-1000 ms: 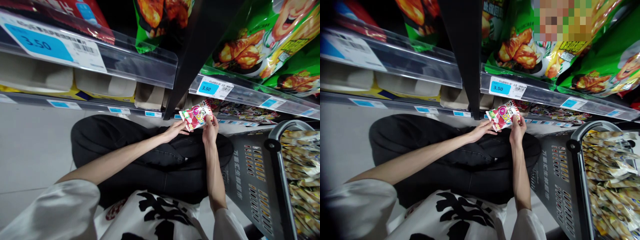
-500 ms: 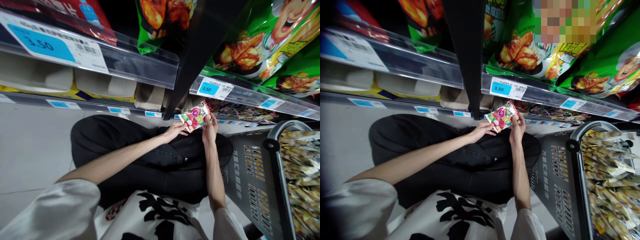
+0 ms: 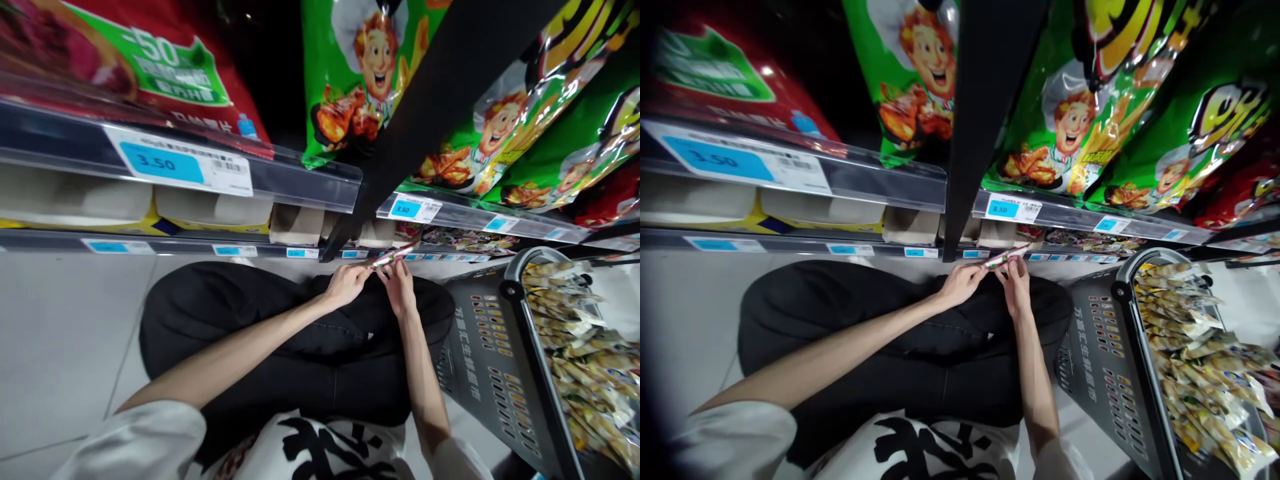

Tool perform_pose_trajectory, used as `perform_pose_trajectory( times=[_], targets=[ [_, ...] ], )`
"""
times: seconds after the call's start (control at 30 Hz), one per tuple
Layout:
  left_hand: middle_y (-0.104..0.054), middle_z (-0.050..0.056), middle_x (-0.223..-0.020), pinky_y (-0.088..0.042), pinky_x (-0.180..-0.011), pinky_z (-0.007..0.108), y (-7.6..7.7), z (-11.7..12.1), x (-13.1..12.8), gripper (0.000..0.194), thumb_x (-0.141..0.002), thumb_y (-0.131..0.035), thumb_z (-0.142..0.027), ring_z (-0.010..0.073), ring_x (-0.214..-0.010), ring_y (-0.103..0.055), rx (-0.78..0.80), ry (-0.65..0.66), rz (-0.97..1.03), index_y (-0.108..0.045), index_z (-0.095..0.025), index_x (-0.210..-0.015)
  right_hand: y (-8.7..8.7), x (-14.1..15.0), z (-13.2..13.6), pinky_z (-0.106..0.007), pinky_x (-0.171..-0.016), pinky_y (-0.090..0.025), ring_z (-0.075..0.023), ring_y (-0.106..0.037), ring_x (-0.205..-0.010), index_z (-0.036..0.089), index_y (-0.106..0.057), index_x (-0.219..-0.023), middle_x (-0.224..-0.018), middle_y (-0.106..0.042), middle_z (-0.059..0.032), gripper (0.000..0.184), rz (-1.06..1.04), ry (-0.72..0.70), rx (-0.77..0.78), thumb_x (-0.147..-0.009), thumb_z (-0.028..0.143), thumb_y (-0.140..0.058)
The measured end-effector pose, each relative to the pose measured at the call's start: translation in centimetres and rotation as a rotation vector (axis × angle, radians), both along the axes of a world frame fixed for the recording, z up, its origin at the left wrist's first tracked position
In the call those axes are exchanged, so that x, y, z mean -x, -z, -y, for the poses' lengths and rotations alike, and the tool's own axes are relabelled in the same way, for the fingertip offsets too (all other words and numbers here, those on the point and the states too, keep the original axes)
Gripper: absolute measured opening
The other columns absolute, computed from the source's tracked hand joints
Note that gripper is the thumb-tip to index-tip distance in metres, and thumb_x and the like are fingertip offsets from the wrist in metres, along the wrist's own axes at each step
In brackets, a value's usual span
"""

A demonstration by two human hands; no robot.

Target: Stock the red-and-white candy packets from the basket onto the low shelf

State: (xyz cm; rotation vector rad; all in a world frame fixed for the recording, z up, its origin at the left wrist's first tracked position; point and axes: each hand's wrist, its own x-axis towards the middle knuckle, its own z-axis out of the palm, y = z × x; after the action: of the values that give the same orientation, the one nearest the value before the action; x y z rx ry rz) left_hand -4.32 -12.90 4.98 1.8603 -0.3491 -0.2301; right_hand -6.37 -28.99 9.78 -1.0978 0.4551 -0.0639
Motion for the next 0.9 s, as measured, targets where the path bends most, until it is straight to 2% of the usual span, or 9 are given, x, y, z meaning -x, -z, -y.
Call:
perform_pose_trajectory(
  times=[0.1, 0.2, 0.3, 0.43, 0.6, 0.67, 0.73, 0.8, 0.9],
  targets=[
    [-0.076, 0.007, -0.122, -0.051, -0.107, 0.040, -0.5, 0.1, 0.3, 0.034, -0.102, -0.047, -0.035, 0.0259, -0.119, -0.070, 0.086, 0.100, 0.120, -0.077, -0.023, -0.113, -0.1, 0.9, 0.2, -0.035, -0.100, -0.057, -0.0164, -0.072, -0.099, 0.024, -0.069, -0.095, -0.100, -0.076, -0.0003, 0.035, -0.031, -0.074, -0.047, -0.072, 0.043, -0.088],
    [-0.069, 0.005, -0.138, -0.048, -0.114, 0.041, -0.7, 0.4, 0.6, 0.037, -0.101, -0.048, -0.032, 0.0251, -0.131, -0.063, 0.132, 0.133, 0.174, -0.071, -0.025, -0.130, -0.3, 0.8, 0.3, -0.032, -0.090, -0.058, -0.0175, -0.071, -0.094, 0.022, -0.069, -0.092, -0.101, -0.077, -0.0018, 0.032, -0.065, -0.106, 0.009, -0.071, 0.037, -0.087],
    [-0.068, 0.007, -0.139, -0.052, -0.111, 0.042, -0.6, 0.6, 0.7, 0.040, -0.098, -0.051, -0.023, 0.0267, -0.129, -0.065, 0.095, 0.139, 0.184, -0.068, -0.023, -0.134, -0.7, 0.3, 0.6, -0.027, -0.083, -0.056, -0.0137, -0.069, -0.083, 0.021, -0.066, -0.092, -0.092, -0.075, 0.0005, 0.034, -0.015, -0.073, 0.185, -0.069, 0.029, -0.089],
    [-0.065, 0.005, -0.143, -0.052, -0.113, 0.040, -0.3, 0.9, 0.7, 0.050, -0.093, -0.052, -0.014, 0.0239, -0.130, -0.065, 0.058, 0.116, 0.235, -0.062, -0.024, -0.141, -1.8, -1.6, 2.4, -0.025, -0.083, -0.055, -0.0117, -0.067, -0.083, 0.021, -0.059, -0.096, -0.092, -0.070, 0.0026, 0.047, 0.070, 0.030, 0.434, -0.063, 0.029, -0.091],
    [-0.055, -0.002, -0.152, -0.048, -0.117, 0.034, 0.0, 0.9, 1.0, 0.056, -0.090, -0.050, -0.009, 0.0177, -0.135, -0.060, 0.038, 0.208, 0.259, -0.062, -0.026, -0.142, -2.8, -6.8, 6.5, -0.032, -0.091, -0.057, -0.0143, -0.066, -0.090, 0.021, -0.051, -0.108, -0.100, -0.064, 0.0011, 0.073, 0.148, 0.305, 0.774, -0.048, 0.027, -0.094],
    [-0.053, -0.004, -0.153, -0.050, -0.115, 0.033, 0.1, 0.9, 1.1, 0.055, -0.089, -0.050, -0.008, 0.0177, -0.134, -0.061, 0.008, 0.253, 0.254, -0.064, -0.027, -0.140, -2.5, -8.9, 7.8, -0.038, -0.097, -0.057, -0.0179, -0.067, -0.096, 0.018, -0.050, -0.112, -0.108, -0.065, -0.0042, 0.080, 0.169, 0.350, 0.870, -0.045, 0.025, -0.093],
    [-0.053, -0.005, -0.154, -0.051, -0.115, 0.033, 0.3, 0.8, 1.2, 0.054, -0.090, -0.049, -0.009, 0.0185, -0.133, -0.062, -0.017, 0.287, 0.255, -0.066, -0.027, -0.137, -1.6, -10.6, 8.6, -0.043, -0.103, -0.054, -0.0222, -0.068, -0.105, 0.015, -0.050, -0.118, -0.115, -0.067, -0.0098, 0.082, 0.187, 0.331, 0.943, -0.046, 0.023, -0.090],
    [-0.053, -0.005, -0.154, -0.050, -0.115, 0.034, 0.4, 0.9, 1.2, 0.052, -0.090, -0.050, -0.009, 0.0196, -0.133, -0.062, -0.038, 0.312, 0.264, -0.067, -0.027, -0.135, -0.5, -11.7, 9.0, -0.045, -0.106, -0.052, -0.0257, -0.067, -0.115, 0.014, -0.048, -0.123, -0.120, -0.067, -0.0140, 0.084, 0.173, 0.309, 1.011, -0.050, 0.024, -0.088],
    [-0.052, -0.004, -0.155, -0.050, -0.116, 0.036, 0.7, 1.0, 1.3, 0.049, -0.092, -0.049, -0.010, 0.0208, -0.134, -0.061, -0.065, 0.340, 0.291, -0.068, -0.026, -0.134, 1.4, -12.4, 9.0, -0.045, -0.106, -0.052, -0.0294, -0.065, -0.122, 0.013, -0.048, -0.126, -0.126, -0.067, -0.0185, 0.086, 0.082, 0.348, 1.117, -0.051, 0.024, -0.088]
  ],
)
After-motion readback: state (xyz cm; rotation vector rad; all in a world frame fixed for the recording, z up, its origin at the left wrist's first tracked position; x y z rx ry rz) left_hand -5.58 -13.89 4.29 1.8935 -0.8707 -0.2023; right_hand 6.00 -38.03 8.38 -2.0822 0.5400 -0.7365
